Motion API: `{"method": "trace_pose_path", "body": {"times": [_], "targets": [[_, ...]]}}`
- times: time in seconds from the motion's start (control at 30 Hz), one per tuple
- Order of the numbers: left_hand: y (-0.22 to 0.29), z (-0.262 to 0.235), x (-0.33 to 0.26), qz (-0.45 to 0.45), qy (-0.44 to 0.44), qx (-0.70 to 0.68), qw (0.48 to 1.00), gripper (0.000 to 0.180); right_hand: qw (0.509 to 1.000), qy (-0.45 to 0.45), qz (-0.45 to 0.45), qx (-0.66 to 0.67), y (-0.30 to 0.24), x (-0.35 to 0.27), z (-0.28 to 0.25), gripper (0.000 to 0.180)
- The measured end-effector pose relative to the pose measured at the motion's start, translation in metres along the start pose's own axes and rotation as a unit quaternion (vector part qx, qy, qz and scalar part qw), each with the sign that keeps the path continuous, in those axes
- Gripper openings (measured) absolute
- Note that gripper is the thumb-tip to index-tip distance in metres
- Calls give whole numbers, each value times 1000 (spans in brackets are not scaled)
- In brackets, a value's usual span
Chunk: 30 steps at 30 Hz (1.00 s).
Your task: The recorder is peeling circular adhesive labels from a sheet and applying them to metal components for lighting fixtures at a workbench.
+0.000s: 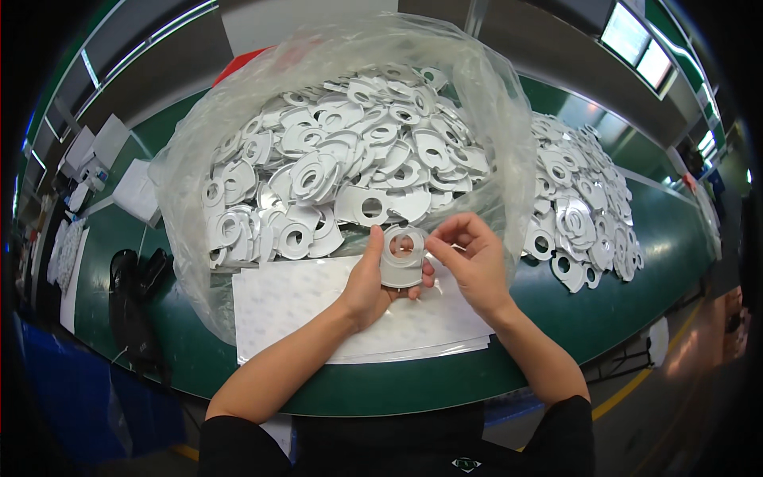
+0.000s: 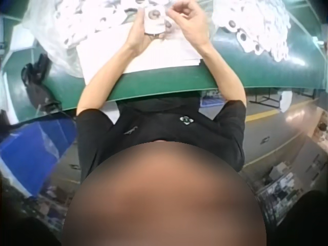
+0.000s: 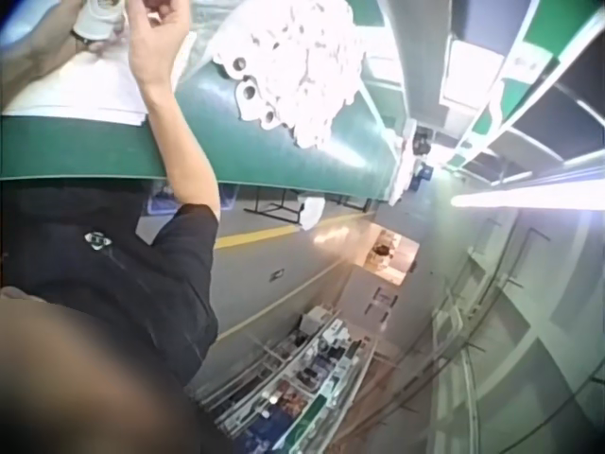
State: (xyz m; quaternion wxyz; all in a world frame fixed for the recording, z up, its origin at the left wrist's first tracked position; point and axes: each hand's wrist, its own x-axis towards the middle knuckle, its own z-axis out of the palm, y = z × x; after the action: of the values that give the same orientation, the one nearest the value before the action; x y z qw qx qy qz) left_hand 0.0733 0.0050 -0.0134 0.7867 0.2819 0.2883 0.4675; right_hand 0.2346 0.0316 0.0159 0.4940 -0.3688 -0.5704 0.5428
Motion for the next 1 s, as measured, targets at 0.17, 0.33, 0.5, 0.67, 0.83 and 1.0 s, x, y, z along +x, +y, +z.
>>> {"method": "trace_pose_path", "body": {"times": [0.17,0.33,0.5,0.67,0.83,1.0], "targets": [[-1,-2,0,6,-7,3,1000,67,998,-39,36,35,2,1,9,16],[0,-2,1,7,-7,-4,1000,67,999,-35,26,30,7,2,9,15],[-1,-4,1,3,-10,-6,1000,67,998,-42,28,32,6,2,9,15],[-1,-4,1,1,-13,0,1000,67,998,-41,34,35,5,3,8,16],[-1,-3,1,-1,-10,1,1000,67,998,-45,30,25,5,3,8,16],[-1,-4,1,-3,-10,-1,1000,67,998,-47,31,18,6,4,8,15]]}}
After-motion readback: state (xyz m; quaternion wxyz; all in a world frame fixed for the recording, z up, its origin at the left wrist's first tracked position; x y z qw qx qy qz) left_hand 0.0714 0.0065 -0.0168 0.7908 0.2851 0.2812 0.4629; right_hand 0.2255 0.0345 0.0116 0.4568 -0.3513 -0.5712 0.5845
